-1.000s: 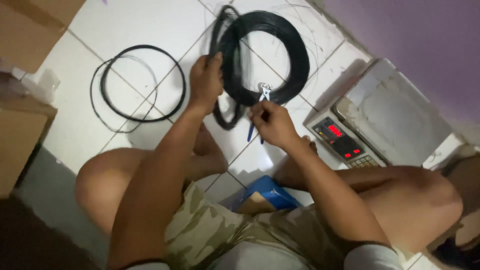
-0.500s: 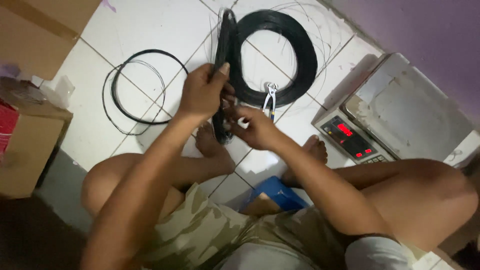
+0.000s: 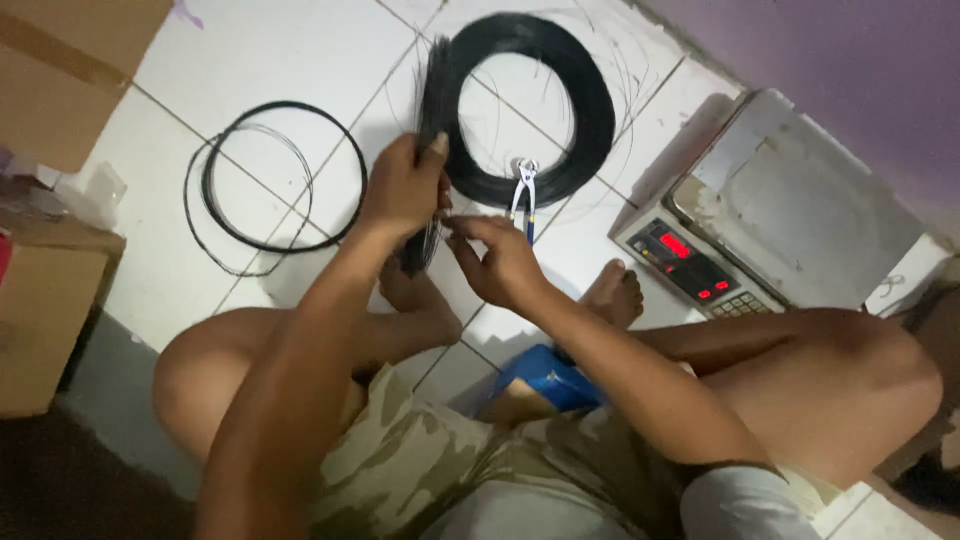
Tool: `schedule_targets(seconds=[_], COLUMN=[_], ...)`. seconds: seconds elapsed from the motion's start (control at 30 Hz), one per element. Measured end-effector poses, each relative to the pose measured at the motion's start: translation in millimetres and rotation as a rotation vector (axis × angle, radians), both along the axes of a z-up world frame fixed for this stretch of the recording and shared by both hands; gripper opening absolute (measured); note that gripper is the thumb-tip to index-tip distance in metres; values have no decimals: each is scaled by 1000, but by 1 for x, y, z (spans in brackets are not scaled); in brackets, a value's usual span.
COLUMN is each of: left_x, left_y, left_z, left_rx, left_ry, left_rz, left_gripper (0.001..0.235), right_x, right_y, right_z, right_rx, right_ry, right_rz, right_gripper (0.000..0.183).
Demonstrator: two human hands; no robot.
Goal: The person uncoils black wire from a large spool, forms smaller coils, weighs them on a digital scale, and cuts them to length using pliers.
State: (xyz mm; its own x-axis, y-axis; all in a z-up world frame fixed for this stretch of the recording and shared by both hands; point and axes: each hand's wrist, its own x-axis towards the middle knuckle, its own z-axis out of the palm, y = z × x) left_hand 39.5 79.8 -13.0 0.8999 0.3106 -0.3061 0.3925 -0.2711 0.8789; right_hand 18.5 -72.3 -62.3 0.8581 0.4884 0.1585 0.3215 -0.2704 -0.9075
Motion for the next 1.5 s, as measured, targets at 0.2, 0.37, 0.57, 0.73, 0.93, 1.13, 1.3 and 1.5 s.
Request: schedule_targets(seconds=[0.2,0.37,0.57,0.73,0.93,1.13,1.3,1.5], left_x=[12,13,14,12,9,5,0,-3], left_y=[1,-10,-10,-7,-4,-4,1,3], left_z=[-16,19,22,26,30,33,28,32], left_rx=[-71,-161,-208,-188,-242,-287,-127,-114], left_ry=[-26,-9,54,108,162,227,241,258], left_rz=[83,108,79,72,26,-31,-167,-152], left_gripper=[43,51,49,37,30,26,25,24], right_x=[-3,2,24,32,42,46,53,71], right_y=[-3,-8,-14,-17,-18,-8,-7,-28], right_z=[3,-22,-28,-35,-22,-12,-24,-39], right_rx=[238,506,508,463,330,364,300,-91], right_ry=[-79,55,262,380,294,336,325,-156], right_rz=[-30,-57,-163,-54,8,-126,-186,-346], right_gripper=[20,10,21,32,46,35,12,15])
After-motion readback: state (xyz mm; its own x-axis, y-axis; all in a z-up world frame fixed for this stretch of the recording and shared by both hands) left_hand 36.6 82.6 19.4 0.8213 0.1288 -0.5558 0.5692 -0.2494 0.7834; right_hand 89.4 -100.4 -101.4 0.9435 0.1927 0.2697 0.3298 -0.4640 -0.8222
